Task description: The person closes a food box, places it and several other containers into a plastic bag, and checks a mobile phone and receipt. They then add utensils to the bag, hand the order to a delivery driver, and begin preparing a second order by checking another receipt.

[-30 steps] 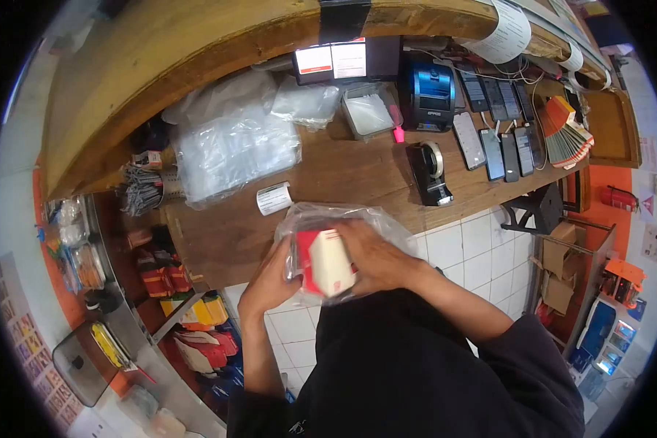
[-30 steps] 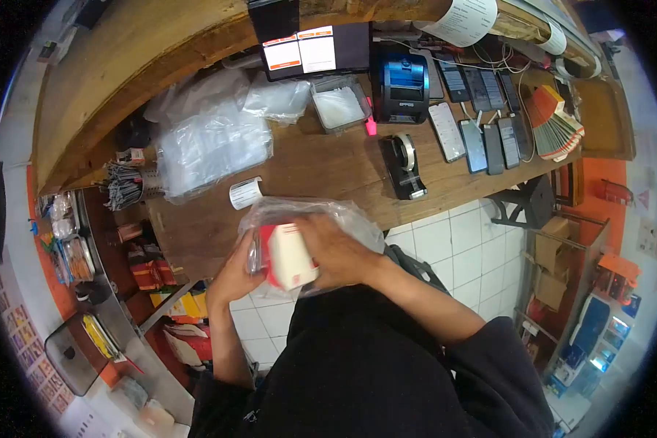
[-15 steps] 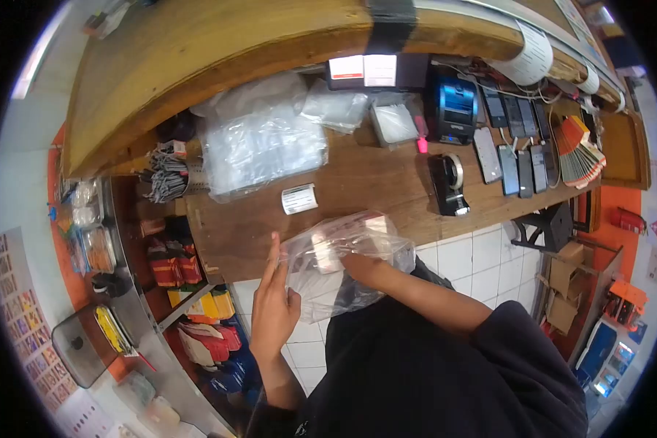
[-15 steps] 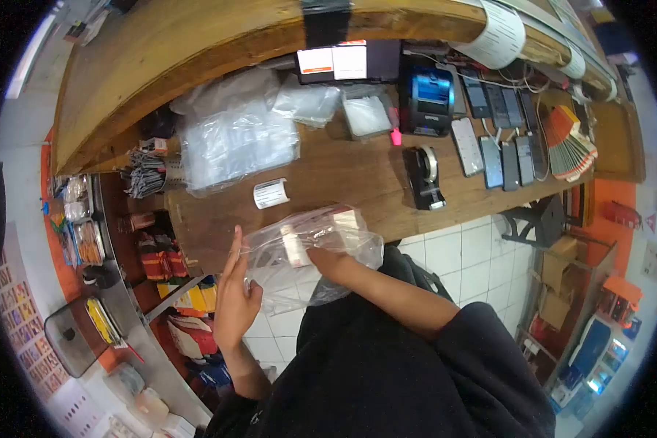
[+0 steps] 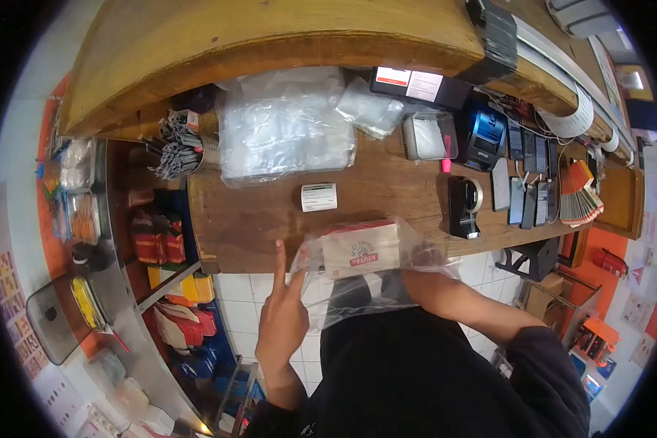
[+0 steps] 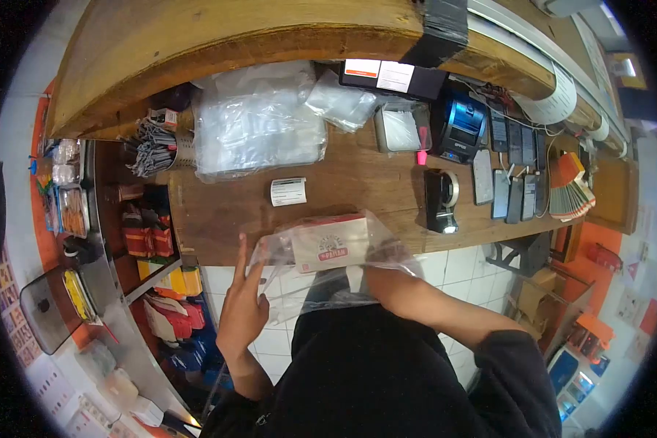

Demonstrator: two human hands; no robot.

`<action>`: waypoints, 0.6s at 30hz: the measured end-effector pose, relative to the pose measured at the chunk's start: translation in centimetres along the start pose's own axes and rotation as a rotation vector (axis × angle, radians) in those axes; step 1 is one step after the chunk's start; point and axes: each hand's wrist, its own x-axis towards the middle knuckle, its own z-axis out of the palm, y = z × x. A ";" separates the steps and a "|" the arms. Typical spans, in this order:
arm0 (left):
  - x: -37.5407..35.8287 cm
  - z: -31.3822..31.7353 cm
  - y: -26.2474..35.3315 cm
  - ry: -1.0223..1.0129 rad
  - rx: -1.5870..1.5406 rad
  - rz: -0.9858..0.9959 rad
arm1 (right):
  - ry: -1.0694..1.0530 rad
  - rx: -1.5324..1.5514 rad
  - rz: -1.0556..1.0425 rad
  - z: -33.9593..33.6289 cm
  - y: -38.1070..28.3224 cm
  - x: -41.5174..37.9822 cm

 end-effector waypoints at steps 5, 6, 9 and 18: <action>-0.1 -0.6 0.1 -0.016 -0.084 0.117 | 0.143 0.888 -0.782 -10.5 3.3 -0.2; -0.1 -0.8 -0.1 -0.027 -0.102 0.132 | 0.348 0.851 -0.688 -12.9 3.6 1.6; 0.0 -1.3 0.4 -0.008 -0.058 0.154 | 1.133 0.413 -0.100 -12.5 5.6 16.9; -0.1 -0.7 0.1 -0.077 -0.100 0.032 | 0.925 0.127 0.128 -11.4 10.1 25.4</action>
